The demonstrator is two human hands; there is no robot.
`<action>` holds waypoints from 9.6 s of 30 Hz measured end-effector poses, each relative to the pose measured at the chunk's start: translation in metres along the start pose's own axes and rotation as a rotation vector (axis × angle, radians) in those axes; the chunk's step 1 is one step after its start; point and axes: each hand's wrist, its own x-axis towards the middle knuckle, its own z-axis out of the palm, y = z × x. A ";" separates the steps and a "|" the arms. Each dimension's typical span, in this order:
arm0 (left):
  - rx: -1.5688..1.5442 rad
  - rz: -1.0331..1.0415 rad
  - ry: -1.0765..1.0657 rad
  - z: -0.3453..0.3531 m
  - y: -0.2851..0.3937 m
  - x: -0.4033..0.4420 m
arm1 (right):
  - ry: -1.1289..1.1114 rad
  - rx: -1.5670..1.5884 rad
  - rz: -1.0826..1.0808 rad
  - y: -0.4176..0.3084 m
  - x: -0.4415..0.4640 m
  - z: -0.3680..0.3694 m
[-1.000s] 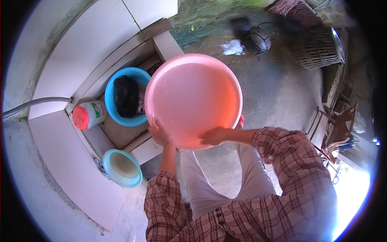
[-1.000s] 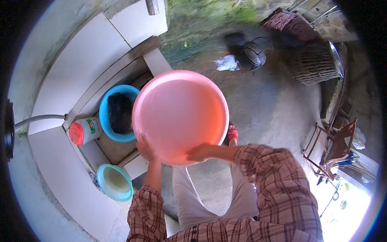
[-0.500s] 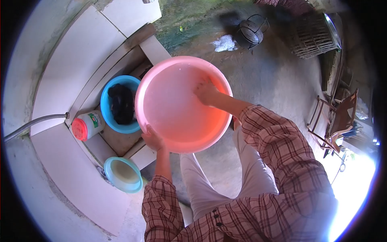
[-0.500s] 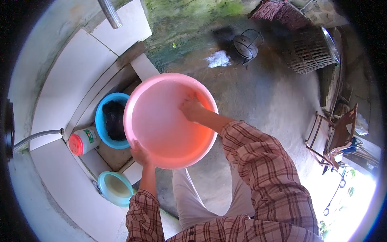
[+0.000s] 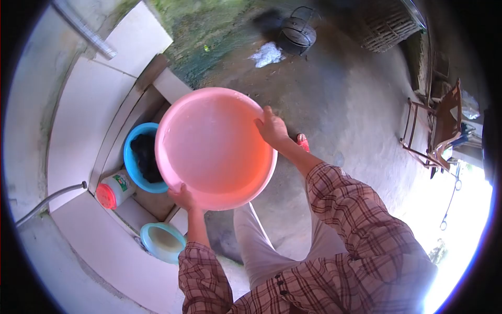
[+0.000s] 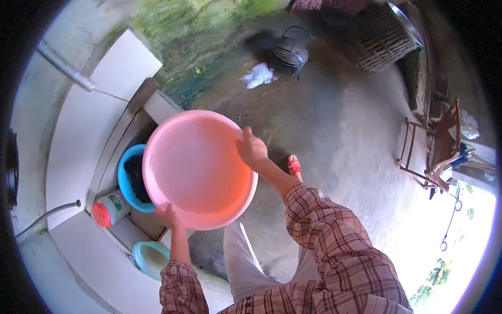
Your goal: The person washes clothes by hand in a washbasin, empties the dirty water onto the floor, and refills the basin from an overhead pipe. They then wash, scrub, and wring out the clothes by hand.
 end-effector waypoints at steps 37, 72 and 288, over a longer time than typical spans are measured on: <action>0.220 0.010 -0.841 0.169 0.063 -0.158 | 0.328 0.498 0.371 0.324 -0.024 -0.126; 0.221 -0.447 -0.885 0.290 -0.021 -0.176 | 0.115 0.257 0.453 0.414 0.084 -0.079; -0.305 -0.772 -0.378 -0.357 -0.231 -0.524 | 0.208 1.129 0.399 0.185 -0.186 -0.164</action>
